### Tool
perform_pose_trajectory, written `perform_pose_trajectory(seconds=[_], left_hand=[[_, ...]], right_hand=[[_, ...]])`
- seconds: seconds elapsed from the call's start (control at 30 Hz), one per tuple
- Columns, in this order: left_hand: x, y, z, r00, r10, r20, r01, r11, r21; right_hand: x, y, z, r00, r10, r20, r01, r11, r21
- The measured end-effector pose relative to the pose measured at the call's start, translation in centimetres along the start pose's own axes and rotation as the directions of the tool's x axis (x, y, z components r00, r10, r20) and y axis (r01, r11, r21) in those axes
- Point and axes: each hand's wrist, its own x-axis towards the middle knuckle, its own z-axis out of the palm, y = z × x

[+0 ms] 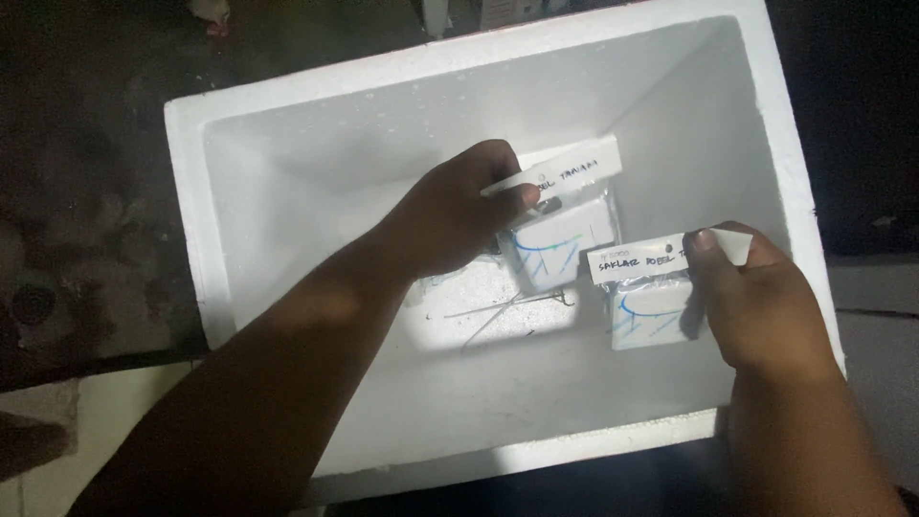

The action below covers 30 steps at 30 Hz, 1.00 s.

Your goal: The person takes small packaged electrical parts from a white styrofoam box and hangs them on a wire display rack. They handle items like wall sockets and switches, placing them on hooks among other similar products.

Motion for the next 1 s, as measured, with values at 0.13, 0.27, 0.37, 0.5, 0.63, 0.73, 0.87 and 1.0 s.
perform_pose_trajectory(seconds=[0.13,0.27,0.37,0.5,0.63,0.73,0.87,1.0], left_hand=[[0.6,-1.4,-0.2,0.997,0.076,0.009,-0.076,0.997,0.023],[0.1,-0.7,-0.5,0.999,0.025,0.045,-0.027,0.999,0.046],[-0.1,-0.2,-0.6,0.999,-0.007,0.04,0.003,0.995,0.101],[0.2,-0.9,-0.4,1.0,0.02,0.018,-0.021,0.996,0.083],[0.0,-0.5,-0.2,1.0,0.024,0.012,-0.025,0.994,0.104],[0.3,-1.2,0.0,0.999,0.022,0.038,-0.027,0.991,0.128],[1.8,-3.3,0.4,0.934,0.341,0.104,-0.354,0.921,0.163],[0.6,-0.9,0.6,0.98,0.139,0.144,-0.175,0.944,0.281]], right_hand=[[-0.3,-0.2,0.5,1.0,-0.015,-0.023,0.017,0.998,0.066],[-0.4,-0.2,0.5,0.998,0.039,-0.039,-0.035,0.994,0.105],[-0.2,-0.2,0.4,0.996,0.067,-0.059,-0.062,0.995,0.083],[1.2,2.0,1.0,0.996,-0.023,-0.084,0.031,0.995,0.1],[0.1,0.0,0.4,0.996,0.063,-0.07,-0.059,0.997,0.055],[0.0,-0.1,0.4,0.995,0.092,-0.049,-0.092,0.996,0.01],[1.2,1.2,1.1,0.999,0.026,0.047,-0.033,0.988,0.151],[0.7,-1.0,1.3,0.976,0.102,0.193,-0.081,0.99,-0.113]])
